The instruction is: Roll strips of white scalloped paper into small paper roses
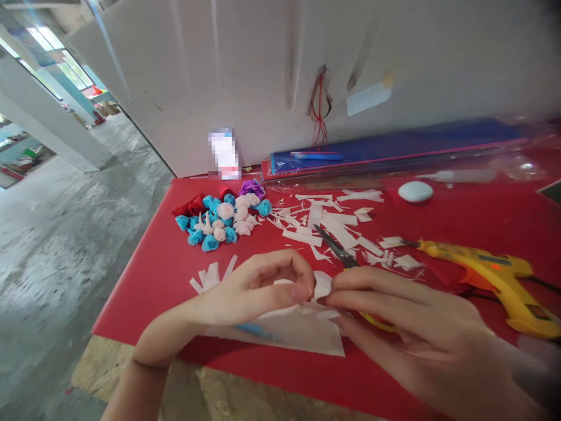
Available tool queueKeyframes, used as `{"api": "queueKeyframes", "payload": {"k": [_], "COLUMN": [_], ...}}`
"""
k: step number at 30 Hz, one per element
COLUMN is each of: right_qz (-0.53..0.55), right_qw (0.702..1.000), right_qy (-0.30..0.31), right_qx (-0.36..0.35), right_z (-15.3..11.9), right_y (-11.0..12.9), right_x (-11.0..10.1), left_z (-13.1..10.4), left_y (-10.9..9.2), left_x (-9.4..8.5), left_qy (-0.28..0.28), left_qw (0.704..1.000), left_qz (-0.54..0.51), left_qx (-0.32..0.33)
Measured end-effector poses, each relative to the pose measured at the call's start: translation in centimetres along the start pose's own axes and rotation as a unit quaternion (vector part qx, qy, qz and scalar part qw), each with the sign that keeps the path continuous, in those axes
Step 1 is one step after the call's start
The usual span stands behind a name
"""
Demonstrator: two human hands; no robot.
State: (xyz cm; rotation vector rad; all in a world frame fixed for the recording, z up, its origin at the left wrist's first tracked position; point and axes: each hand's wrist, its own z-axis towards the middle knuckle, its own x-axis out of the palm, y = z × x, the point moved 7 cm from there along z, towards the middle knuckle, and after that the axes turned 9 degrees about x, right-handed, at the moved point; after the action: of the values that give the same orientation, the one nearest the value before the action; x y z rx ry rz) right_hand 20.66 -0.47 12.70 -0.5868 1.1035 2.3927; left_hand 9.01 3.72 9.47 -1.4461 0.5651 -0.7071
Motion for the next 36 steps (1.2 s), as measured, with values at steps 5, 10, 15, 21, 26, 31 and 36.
{"api": "queueKeyframes", "payload": {"k": [5, 10, 15, 21, 26, 31, 36], "right_qz": [0.032, 0.064, 0.111, 0.184, 0.362, 0.438, 0.323], "right_qw": [0.998, 0.993, 0.986, 0.963, 0.878, 0.798, 0.898], "right_qy": [0.005, -0.001, 0.002, 0.034, 0.101, 0.145, 0.079], "right_qx": [0.050, 0.099, 0.124, 0.194, 0.294, 0.387, 0.287], "right_z": [0.1, 0.3, 0.3, 0.4, -0.7, -1.9, -0.9], "right_y": [-0.4, -0.7, -1.0, -2.0, -3.1, -3.6, -3.0], "right_x": [0.2, 0.1, 0.3, 1.0, 2.5, 3.8, 2.2], "left_z": [-0.5, -0.8, -0.6, -0.6, -0.6, -0.5, -0.5], "left_y": [-1.4, -2.1, -1.9, -1.9, -1.9, -1.9, -1.8], "left_x": [-0.1, 0.5, 0.6, 0.6, 0.8, 0.9, 0.6], "left_qy": [-0.024, -0.043, -0.051, -0.035, 0.001, 0.030, 0.017], "left_qw": [0.982, 0.948, 0.942, 0.946, 0.954, 0.952, 0.948], "left_qz": [0.170, 0.270, 0.273, 0.245, 0.204, 0.180, 0.176], "left_qx": [0.084, 0.165, 0.189, 0.209, 0.218, 0.244, 0.266]}}
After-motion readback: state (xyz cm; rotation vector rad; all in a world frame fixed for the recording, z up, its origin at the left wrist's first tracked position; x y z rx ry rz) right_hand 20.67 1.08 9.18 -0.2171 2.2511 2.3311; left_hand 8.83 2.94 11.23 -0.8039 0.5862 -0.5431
